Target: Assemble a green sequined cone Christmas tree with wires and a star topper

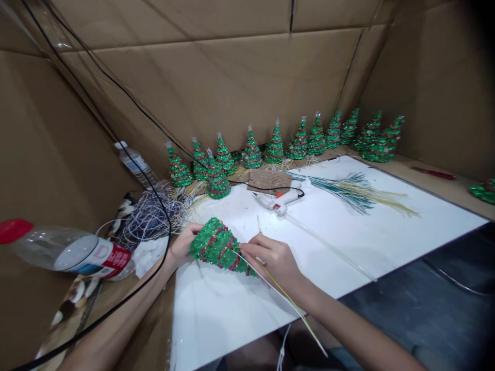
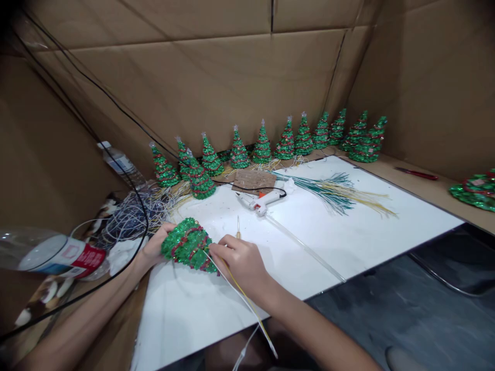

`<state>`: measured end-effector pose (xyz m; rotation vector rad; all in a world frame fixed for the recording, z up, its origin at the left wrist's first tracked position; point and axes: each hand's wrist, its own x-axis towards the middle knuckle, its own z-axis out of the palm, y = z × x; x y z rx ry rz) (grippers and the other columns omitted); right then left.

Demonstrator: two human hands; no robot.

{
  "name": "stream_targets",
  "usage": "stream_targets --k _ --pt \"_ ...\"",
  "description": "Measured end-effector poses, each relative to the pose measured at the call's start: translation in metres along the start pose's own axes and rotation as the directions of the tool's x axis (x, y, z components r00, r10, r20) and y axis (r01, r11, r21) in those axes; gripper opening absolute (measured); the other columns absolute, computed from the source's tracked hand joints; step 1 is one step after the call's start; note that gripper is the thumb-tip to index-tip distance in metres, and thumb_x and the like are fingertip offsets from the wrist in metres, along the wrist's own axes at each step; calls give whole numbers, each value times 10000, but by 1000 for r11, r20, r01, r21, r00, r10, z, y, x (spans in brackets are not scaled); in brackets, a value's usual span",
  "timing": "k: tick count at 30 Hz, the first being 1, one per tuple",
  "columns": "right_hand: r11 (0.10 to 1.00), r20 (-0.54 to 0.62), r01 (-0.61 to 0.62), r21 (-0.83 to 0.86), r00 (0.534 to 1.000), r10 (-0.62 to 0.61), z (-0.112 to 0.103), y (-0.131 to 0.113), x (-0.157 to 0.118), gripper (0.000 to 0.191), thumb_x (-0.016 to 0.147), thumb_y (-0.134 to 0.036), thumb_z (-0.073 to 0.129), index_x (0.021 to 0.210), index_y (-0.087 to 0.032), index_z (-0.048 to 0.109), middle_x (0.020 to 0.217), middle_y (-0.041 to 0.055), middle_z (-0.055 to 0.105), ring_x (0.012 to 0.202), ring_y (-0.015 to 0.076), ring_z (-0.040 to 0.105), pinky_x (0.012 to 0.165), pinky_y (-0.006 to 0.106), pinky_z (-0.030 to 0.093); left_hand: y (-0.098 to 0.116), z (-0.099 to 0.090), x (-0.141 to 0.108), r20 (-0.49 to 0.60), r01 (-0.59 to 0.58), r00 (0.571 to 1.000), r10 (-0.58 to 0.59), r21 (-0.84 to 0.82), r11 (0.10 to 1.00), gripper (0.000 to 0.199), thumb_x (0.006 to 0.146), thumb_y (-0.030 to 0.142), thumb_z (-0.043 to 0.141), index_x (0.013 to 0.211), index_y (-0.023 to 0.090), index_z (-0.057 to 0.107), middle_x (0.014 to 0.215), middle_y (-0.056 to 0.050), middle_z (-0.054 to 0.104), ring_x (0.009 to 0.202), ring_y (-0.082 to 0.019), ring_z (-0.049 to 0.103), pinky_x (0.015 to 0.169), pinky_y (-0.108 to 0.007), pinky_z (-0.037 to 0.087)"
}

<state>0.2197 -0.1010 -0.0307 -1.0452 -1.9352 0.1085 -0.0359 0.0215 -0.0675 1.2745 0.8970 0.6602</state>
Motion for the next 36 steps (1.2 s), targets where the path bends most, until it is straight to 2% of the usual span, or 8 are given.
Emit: stream_targets --k 16,22,27,29,33,36 --pt "988 48 17 -151 999 -9 2 -2 -2 204 952 -194 500 948 -190 704 791 23 681 652 96 627 613 186 441 -5 -6 1 -1 25 1000 -25 33 999 292 919 311 604 1151 133 595 1128 -84 624 904 -205 641 738 -357 569" --pt "971 140 97 -220 988 -67 -2 -1 -2 189 954 -227 506 954 -211 695 794 13 684 622 111 604 539 228 374 -4 -6 1 -5 13 1000 -13 18 1000 297 919 313 603 1157 134 593 1140 -85 620 922 -213 639 754 -369 568" --pt "955 226 184 -232 965 -131 -4 -4 1 208 938 -188 475 978 -177 679 783 23 669 607 129 593 493 272 308 -3 -6 1 -7 14 1000 -14 13 1000 309 918 314 604 1172 138 587 1168 -90 611 950 -223 634 775 -383 565" --pt "954 242 199 -223 960 -143 -4 -5 2 211 918 -233 483 985 -164 671 785 28 663 609 139 594 486 280 305 -3 -6 1 -6 13 1000 -13 16 1000 308 919 315 603 1171 138 587 1164 -90 612 948 -221 635 776 -384 565" --pt "960 249 188 -208 959 -134 -3 -7 3 290 905 -380 486 976 -157 656 800 37 657 609 150 589 486 281 312 -4 -6 1 0 7 1000 -7 29 1000 301 919 312 604 1163 136 590 1151 -89 617 935 -216 637 767 -377 566" --pt "968 249 144 -208 964 -90 -3 -7 5 285 959 -291 393 932 -164 647 776 37 638 604 137 572 503 274 312 -4 -6 1 4 0 1000 0 37 999 297 918 311 605 1157 134 593 1142 -87 620 924 -213 638 757 -370 567"
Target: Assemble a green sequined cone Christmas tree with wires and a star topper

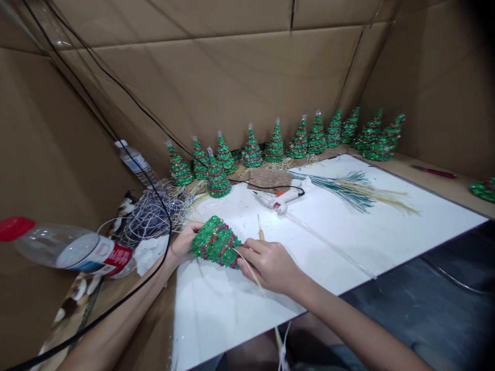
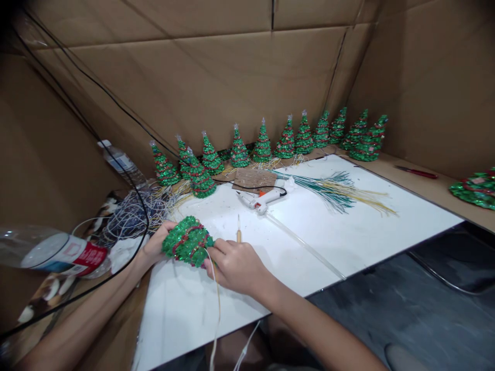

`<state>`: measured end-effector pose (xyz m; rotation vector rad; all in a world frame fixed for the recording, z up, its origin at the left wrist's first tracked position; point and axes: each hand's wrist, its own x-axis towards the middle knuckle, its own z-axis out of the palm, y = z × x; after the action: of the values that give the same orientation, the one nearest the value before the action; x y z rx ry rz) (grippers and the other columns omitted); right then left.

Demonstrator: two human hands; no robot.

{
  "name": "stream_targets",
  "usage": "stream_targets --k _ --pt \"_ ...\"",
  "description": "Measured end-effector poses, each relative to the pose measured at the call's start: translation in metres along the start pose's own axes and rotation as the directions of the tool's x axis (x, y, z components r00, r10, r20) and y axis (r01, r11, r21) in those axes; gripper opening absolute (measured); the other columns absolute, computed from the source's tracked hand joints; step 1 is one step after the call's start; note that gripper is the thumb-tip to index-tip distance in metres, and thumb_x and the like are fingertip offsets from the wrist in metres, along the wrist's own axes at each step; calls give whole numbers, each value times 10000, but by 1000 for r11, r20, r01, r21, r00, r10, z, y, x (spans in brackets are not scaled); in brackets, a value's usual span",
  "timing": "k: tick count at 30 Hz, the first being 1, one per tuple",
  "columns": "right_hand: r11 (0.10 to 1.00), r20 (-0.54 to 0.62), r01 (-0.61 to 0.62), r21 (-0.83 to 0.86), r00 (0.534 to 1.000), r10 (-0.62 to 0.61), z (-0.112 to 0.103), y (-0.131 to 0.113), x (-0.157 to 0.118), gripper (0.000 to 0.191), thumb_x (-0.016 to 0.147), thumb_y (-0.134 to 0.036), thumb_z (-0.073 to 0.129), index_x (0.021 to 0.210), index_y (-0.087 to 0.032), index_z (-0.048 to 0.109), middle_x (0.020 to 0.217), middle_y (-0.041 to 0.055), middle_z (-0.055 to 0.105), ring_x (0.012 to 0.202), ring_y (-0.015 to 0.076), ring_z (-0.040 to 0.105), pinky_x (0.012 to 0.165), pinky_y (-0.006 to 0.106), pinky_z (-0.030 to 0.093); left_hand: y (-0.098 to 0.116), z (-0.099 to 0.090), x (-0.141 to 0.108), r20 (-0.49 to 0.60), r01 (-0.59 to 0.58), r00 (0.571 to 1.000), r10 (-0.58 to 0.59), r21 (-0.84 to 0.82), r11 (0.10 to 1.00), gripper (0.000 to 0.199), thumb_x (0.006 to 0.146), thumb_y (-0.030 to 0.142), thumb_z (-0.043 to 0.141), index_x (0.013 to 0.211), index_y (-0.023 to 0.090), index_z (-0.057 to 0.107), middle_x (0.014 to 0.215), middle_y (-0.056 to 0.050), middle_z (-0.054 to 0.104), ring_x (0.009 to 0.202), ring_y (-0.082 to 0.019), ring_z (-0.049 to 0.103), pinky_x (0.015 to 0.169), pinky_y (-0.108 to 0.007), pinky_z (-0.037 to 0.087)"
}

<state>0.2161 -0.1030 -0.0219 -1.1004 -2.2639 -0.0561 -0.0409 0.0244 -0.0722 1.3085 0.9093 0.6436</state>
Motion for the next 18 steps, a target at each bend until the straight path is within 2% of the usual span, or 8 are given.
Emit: stream_targets --k 5,8,10,14,18 --pt "991 4 -102 81 995 102 1 0 4 228 967 -242 382 876 -168 578 795 48 630 676 152 584 542 265 341 -1 1 0 -1 -11 1000 11 1 1000 297 919 310 604 1158 135 592 1144 -87 619 930 -215 638 764 -374 567" --pt "968 1 -167 189 985 170 3 0 3 82 934 -206 442 927 -183 521 764 12 630 649 140 574 552 244 368 -1 1 0 1 -9 1000 9 -6 1000 299 918 311 605 1160 135 592 1147 -87 618 932 -217 637 763 -374 567" --pt "943 -1 -193 272 980 201 4 0 3 57 899 -159 473 928 -201 500 750 -14 630 618 121 559 557 223 386 0 2 0 0 -7 1000 7 -10 1000 299 918 310 606 1160 135 592 1148 -86 618 930 -217 638 759 -371 568" --pt "891 -23 -197 410 974 226 8 -1 5 130 833 -88 495 808 -212 524 732 -21 628 646 110 563 614 202 425 2 3 -1 -9 -1 1000 1 -13 1000 294 919 309 604 1155 134 593 1138 -86 621 920 -211 639 753 -367 568" --pt "854 -47 -195 483 968 248 10 -1 7 117 788 -105 535 762 -196 604 698 0 618 640 126 558 621 225 435 5 5 0 -24 8 1000 -8 -13 1000 311 922 313 600 1180 140 581 1165 -93 610 948 -219 635 777 -385 565"
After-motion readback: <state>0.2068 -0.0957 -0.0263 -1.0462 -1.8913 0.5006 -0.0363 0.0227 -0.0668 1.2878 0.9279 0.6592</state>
